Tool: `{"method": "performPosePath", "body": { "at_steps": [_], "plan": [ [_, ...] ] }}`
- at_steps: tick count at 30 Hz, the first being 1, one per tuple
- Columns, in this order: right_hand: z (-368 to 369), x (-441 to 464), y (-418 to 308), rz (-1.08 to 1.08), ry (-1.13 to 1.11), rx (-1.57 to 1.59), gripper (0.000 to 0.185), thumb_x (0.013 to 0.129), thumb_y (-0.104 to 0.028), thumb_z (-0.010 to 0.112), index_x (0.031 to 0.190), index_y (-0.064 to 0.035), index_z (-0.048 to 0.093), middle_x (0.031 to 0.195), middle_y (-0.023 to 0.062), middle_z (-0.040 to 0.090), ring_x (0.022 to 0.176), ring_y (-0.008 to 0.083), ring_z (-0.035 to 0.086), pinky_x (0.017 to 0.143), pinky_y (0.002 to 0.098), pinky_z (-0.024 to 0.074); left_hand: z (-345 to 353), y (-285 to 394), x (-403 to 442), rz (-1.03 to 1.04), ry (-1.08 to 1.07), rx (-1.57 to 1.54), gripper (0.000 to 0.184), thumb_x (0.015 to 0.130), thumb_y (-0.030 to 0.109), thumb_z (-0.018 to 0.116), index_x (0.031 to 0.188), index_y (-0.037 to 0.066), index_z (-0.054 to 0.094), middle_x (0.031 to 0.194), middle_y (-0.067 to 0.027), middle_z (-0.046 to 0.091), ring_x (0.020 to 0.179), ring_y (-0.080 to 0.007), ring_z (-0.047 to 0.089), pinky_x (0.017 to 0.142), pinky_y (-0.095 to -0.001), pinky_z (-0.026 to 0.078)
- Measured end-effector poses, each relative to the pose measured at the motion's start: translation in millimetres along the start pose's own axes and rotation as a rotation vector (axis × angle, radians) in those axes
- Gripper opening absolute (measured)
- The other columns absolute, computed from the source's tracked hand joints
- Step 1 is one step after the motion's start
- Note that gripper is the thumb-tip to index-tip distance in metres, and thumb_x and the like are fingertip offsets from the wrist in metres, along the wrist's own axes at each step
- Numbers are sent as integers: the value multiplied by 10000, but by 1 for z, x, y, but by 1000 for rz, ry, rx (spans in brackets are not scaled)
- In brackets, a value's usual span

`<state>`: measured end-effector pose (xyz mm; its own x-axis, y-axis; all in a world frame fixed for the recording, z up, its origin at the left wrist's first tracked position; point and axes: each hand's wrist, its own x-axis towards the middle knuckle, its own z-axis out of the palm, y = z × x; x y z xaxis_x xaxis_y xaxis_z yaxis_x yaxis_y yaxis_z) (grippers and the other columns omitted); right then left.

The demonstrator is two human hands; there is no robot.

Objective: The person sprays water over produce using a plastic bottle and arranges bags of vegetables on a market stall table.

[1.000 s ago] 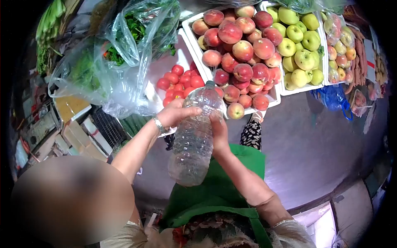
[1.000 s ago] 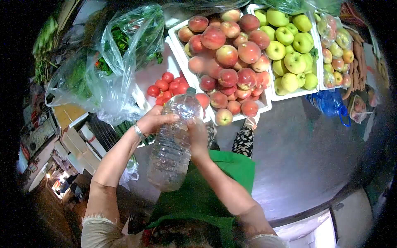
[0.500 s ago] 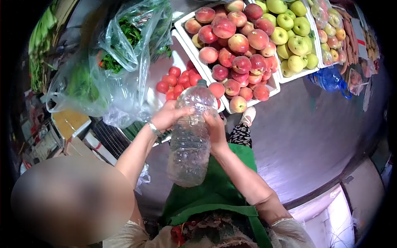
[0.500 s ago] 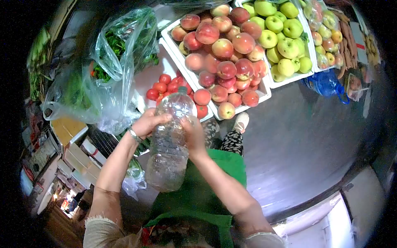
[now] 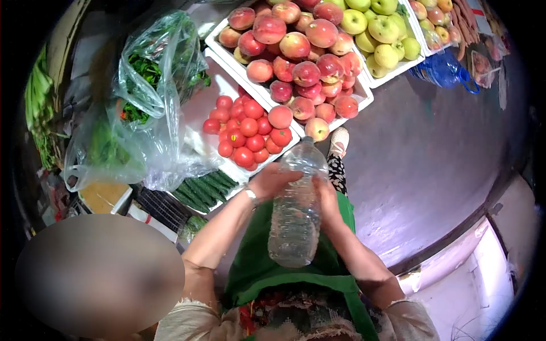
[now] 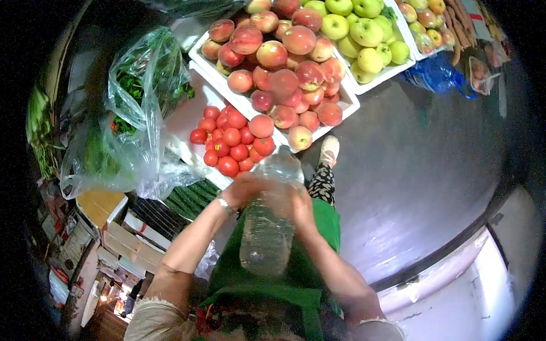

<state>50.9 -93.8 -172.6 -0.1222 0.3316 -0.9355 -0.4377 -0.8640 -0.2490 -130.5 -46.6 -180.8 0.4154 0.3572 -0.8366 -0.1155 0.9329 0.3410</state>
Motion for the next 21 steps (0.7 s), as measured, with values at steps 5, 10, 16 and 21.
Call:
{"method": "performPosePath", "body": {
  "at_steps": [5,10,16,21],
  "plan": [
    [12,20,32,-69,-133,72,256,903,-227,569,1109,-78,539,943,61,612,788,189,615,660,310,504,-4,29,-25,-103,149,-35,242,886,166,600,1074,15,595,899,-32,655,693,-89,616,541,-209,475],
    [-45,51,78,-105,-223,-1,369,806,-213,649,1125,-56,548,976,121,636,824,295,633,706,381,509,19,31,-15,-256,118,126,221,874,250,596,943,45,641,653,16,591,387,-42,428,312,-197,270],
    [-89,41,84,-186,-57,-403,378,919,-353,540,1129,-40,524,921,102,636,771,223,633,681,367,531,49,10,-4,-238,94,33,253,837,291,644,851,39,652,639,1,604,449,-67,503,373,-211,325],
    [-54,12,-1,189,19,157,386,899,-325,567,1148,-31,535,932,93,618,766,201,607,671,345,504,51,9,14,-238,53,144,270,842,313,652,831,43,644,614,20,571,411,-54,447,354,-206,285]
  ]
}}
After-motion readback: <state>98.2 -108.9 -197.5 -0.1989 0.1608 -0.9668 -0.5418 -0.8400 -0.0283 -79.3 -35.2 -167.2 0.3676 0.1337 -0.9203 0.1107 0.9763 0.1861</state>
